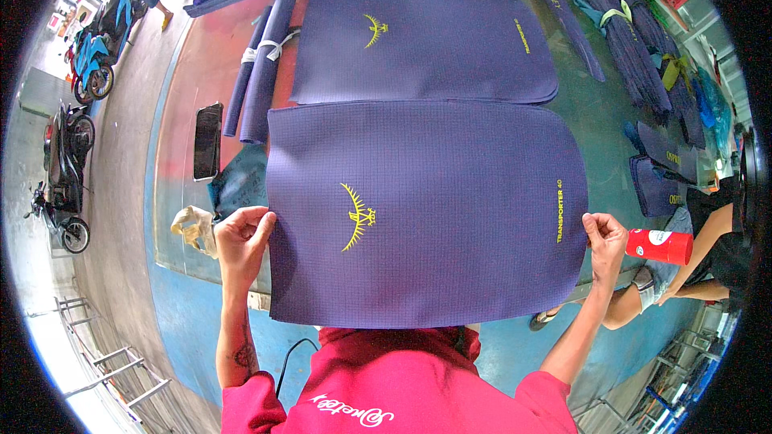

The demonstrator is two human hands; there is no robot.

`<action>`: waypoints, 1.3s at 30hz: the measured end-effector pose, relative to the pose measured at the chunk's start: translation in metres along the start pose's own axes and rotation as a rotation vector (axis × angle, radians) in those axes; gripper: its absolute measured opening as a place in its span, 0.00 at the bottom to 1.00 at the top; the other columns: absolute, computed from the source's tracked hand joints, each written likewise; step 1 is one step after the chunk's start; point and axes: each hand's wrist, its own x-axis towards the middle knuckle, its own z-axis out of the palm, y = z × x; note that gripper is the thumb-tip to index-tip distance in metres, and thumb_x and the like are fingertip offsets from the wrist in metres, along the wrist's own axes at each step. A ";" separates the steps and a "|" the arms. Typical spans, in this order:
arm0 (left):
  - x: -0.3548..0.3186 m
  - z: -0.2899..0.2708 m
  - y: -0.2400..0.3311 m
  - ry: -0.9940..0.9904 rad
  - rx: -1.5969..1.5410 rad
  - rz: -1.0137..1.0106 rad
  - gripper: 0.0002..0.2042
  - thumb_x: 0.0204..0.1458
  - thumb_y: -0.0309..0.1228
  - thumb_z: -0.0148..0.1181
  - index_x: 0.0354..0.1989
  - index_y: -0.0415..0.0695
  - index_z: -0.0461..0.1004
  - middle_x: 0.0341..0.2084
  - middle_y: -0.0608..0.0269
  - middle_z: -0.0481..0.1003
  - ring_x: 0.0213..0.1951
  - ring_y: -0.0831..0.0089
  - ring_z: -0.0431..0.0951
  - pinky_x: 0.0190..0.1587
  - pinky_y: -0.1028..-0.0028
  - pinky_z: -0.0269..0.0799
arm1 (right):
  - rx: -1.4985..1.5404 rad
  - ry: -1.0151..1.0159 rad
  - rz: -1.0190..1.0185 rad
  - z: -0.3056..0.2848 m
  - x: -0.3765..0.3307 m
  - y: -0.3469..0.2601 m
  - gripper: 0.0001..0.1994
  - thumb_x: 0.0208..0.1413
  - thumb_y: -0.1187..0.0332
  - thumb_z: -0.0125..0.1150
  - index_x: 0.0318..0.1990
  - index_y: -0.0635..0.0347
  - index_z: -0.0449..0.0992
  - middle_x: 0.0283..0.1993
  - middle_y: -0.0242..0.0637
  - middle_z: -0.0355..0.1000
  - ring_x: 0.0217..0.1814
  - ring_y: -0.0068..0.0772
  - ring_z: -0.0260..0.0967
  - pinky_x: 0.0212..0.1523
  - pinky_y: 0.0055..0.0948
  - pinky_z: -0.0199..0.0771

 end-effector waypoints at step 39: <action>0.276 0.102 0.059 -0.119 0.937 0.207 0.33 0.36 0.48 0.78 0.43 0.33 0.75 0.39 0.41 0.78 0.44 0.50 0.80 0.49 0.60 0.74 | 0.997 -0.167 -0.057 0.040 0.027 0.058 0.36 0.69 0.43 0.32 0.70 0.68 0.54 0.72 0.50 0.56 0.73 0.45 0.53 0.73 0.45 0.47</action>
